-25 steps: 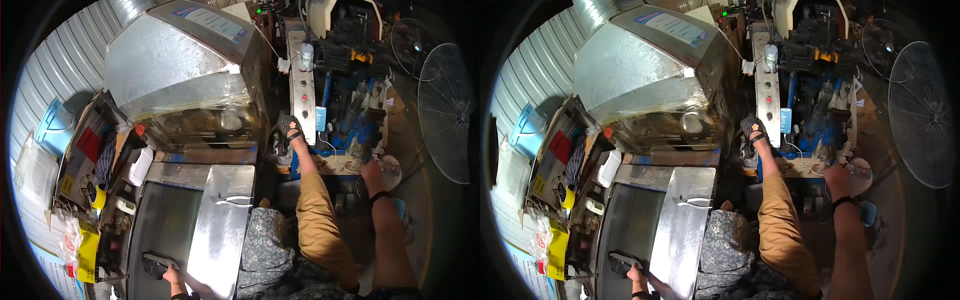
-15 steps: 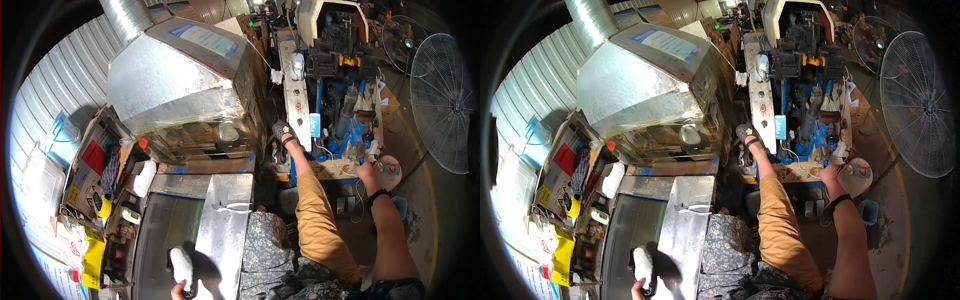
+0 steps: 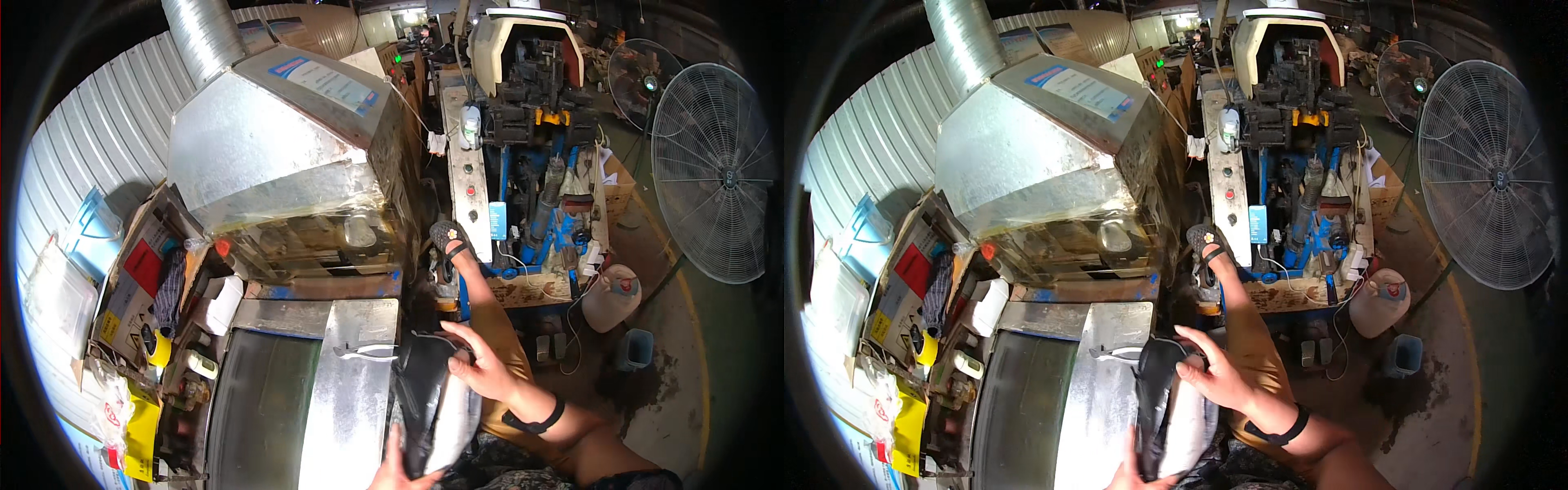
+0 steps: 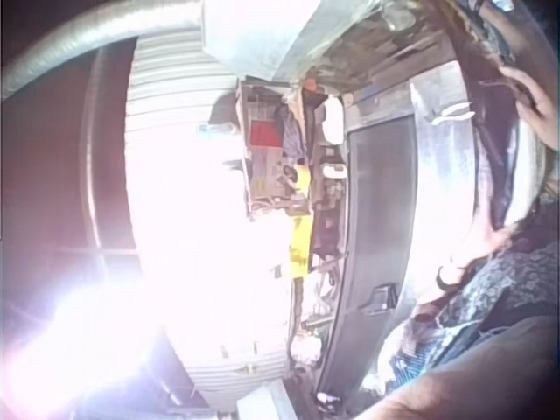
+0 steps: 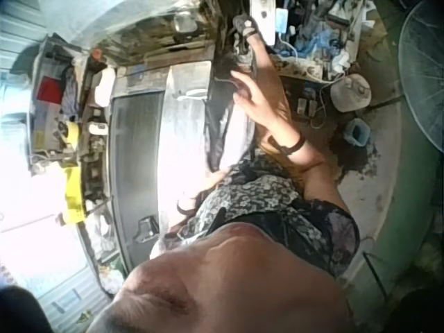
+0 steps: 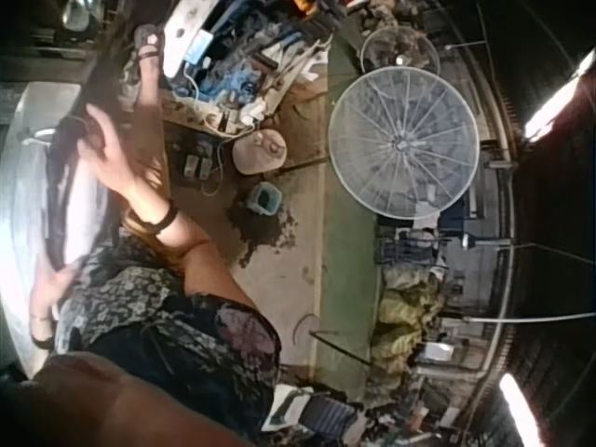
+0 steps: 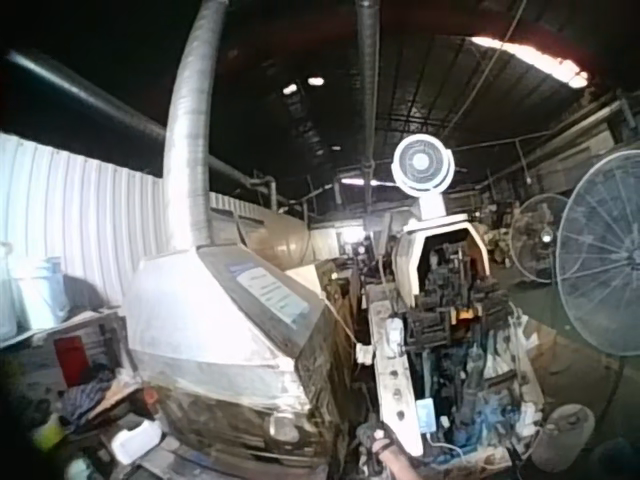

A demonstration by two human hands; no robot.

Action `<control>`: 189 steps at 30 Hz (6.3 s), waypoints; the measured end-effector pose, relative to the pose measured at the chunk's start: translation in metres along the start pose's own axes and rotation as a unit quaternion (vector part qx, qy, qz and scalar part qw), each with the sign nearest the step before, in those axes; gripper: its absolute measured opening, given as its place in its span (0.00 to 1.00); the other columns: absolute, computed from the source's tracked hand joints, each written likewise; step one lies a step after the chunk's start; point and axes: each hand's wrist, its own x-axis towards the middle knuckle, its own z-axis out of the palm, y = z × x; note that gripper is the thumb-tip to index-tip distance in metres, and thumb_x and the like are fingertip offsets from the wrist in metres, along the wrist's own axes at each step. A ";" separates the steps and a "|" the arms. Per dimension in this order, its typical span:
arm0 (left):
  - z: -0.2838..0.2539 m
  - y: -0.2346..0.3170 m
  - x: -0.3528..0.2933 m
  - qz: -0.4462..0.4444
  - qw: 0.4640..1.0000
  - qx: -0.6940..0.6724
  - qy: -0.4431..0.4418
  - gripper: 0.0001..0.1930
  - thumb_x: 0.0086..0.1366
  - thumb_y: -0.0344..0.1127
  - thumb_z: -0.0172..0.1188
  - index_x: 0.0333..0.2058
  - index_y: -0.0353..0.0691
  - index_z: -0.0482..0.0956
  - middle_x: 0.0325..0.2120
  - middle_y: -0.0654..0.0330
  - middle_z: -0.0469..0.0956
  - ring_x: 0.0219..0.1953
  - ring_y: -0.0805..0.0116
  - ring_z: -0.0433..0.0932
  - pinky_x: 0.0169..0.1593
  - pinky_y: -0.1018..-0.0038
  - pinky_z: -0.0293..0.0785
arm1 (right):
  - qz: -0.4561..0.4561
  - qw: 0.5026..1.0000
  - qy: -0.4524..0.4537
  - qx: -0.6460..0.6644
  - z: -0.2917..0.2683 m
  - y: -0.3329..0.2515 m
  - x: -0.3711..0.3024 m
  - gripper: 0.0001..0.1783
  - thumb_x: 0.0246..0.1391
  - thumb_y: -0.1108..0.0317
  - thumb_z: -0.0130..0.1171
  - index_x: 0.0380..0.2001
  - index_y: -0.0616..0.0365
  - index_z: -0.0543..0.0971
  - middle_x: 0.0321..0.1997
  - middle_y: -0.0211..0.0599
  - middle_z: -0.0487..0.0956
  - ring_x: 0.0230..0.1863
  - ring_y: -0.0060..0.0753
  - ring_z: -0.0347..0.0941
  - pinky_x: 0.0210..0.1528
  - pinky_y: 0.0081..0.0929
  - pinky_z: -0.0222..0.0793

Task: Operating industrial shoe machinery by placing lasts into the heat setting machine and moving components onto a conveyor belt.

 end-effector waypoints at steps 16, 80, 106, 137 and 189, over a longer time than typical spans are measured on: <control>0.018 -0.013 0.105 0.137 0.972 -0.190 0.011 0.43 0.49 0.40 0.73 0.61 0.36 0.61 0.64 0.36 0.52 0.69 0.43 0.50 0.68 0.58 0.48 | 0.078 0.968 -0.198 -0.134 0.035 0.027 -0.033 0.24 0.58 0.62 0.59 0.56 0.55 0.71 0.57 0.48 0.74 0.56 0.48 0.73 0.54 0.35 0.72; 0.076 -0.092 0.121 -0.097 0.751 -0.597 0.264 0.17 0.73 0.40 0.44 0.44 0.32 0.76 0.35 0.62 0.78 0.37 0.73 0.73 0.47 0.76 0.70 | 0.216 0.957 0.002 -0.194 0.100 0.105 -0.067 0.34 0.67 0.56 0.40 0.66 0.67 0.47 0.60 0.72 0.63 0.60 0.68 0.63 0.60 0.46 0.61; 0.049 -0.074 0.195 0.011 0.901 -0.433 -0.022 0.25 0.66 0.38 0.57 0.60 0.40 0.65 0.64 0.41 0.56 0.70 0.53 0.50 0.68 0.66 0.48 | 0.257 0.964 -0.052 0.032 0.050 0.116 0.023 0.19 0.69 0.61 0.40 0.52 0.61 0.73 0.52 0.37 0.75 0.55 0.30 0.70 0.58 0.26 0.62; 0.031 -0.074 0.187 0.021 0.875 -0.463 -0.139 0.43 0.56 0.38 0.68 0.66 0.41 0.53 0.55 0.52 0.68 0.54 0.67 0.70 0.57 0.73 0.67 | 0.419 0.880 0.021 0.222 0.032 0.093 -0.011 0.25 0.62 0.70 0.52 0.62 0.52 0.68 0.57 0.32 0.75 0.55 0.28 0.71 0.53 0.26 0.68; -0.107 -0.350 -0.347 -0.670 0.630 -0.031 0.391 0.55 0.46 0.29 0.64 0.69 0.43 0.39 0.61 0.42 0.62 0.65 0.49 0.59 0.64 0.61 0.61 | 0.366 0.897 -0.243 0.049 0.117 0.192 0.126 0.17 0.57 0.70 0.58 0.49 0.65 0.74 0.46 0.44 0.79 0.40 0.29 0.78 0.44 0.25 0.75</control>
